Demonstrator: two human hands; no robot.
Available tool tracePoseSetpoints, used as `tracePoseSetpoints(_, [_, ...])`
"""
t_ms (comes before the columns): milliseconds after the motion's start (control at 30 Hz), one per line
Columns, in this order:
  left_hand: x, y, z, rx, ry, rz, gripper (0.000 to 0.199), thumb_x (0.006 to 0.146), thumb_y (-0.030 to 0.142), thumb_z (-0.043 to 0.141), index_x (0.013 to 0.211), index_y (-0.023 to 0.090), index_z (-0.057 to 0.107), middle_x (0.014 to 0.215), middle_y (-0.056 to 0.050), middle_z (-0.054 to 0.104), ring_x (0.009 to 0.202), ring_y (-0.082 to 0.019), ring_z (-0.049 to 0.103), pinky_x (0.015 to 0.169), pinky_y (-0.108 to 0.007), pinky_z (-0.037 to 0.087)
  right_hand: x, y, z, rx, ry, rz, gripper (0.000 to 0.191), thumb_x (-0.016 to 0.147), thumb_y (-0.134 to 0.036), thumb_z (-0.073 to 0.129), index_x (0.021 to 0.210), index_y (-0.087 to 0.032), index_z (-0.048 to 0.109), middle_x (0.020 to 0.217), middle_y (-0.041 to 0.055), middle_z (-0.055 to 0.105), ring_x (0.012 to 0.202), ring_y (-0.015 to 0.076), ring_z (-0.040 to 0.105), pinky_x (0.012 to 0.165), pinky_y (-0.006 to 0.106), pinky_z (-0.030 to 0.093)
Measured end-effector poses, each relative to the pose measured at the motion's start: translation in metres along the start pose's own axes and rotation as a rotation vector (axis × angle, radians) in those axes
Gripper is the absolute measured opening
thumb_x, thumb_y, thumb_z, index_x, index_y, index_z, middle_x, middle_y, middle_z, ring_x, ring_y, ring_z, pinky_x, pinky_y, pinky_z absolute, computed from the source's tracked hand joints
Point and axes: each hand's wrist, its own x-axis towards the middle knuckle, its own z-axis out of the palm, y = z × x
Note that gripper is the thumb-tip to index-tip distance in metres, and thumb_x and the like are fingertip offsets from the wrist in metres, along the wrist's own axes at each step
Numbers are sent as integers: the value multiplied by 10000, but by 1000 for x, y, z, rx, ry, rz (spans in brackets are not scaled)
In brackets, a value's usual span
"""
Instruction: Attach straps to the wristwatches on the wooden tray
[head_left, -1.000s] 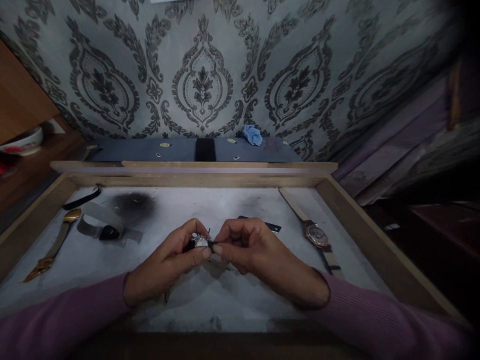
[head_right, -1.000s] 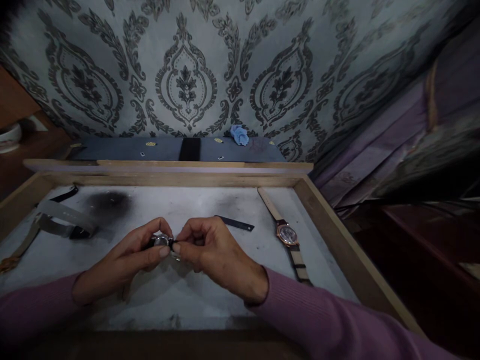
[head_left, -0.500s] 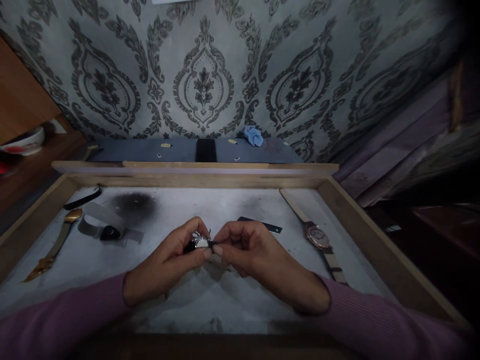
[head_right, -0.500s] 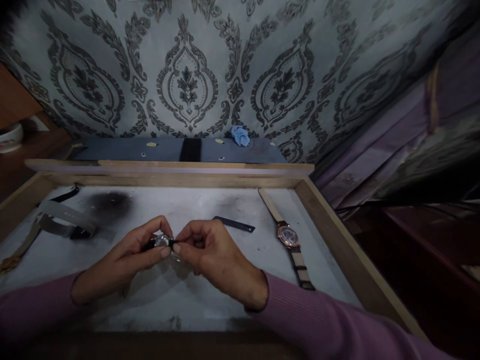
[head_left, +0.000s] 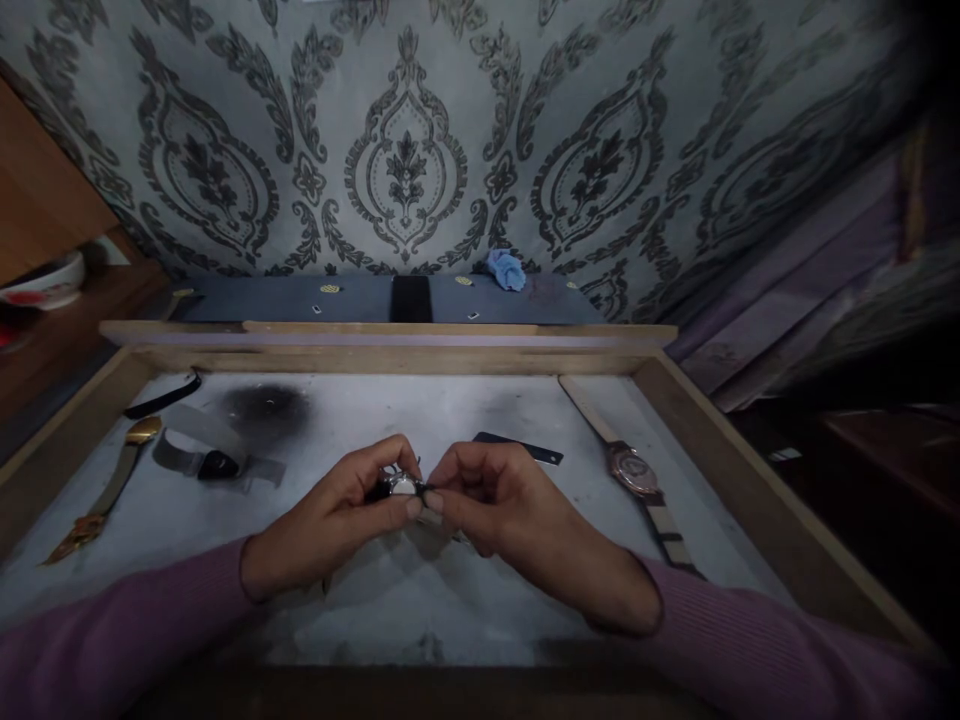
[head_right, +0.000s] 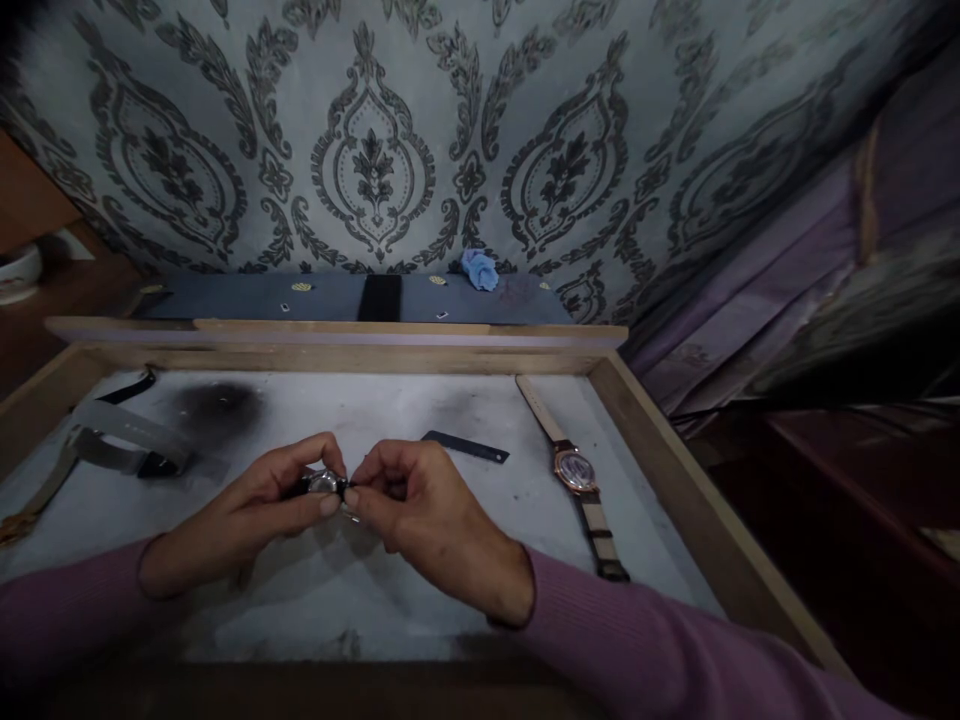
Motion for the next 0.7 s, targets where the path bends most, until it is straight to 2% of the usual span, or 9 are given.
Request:
tracePoseSetpoints(233, [2,-4,-6,-82,-73,-94,125,855,292,565,852,206,475,555,103,295,490,-84,208,446,-205,170,0,-4,1,-22,-4,7,194,719,-274,712,691,-141,573,492,-79,474,407,28,358,375,154,268])
tracePoseSetpoints(500, [5,-3,-10,-150,-98,-198,209,821,377,599,839,204,484,550,98,288,479,-82,185,434,-203,159,-2,-6,1,53,13,76,243,659,-277,786,692,-141,587,543,-54,550,414,26,367,375,161,267])
tracePoseSetpoints(700, [6,-1,-10,-160,-103,-228,243,836,421,579,822,194,494,510,105,249,470,-85,160,434,-214,141,0,-5,1,86,14,81,242,647,-259,793,674,-139,585,523,-67,537,394,14,349,366,156,252])
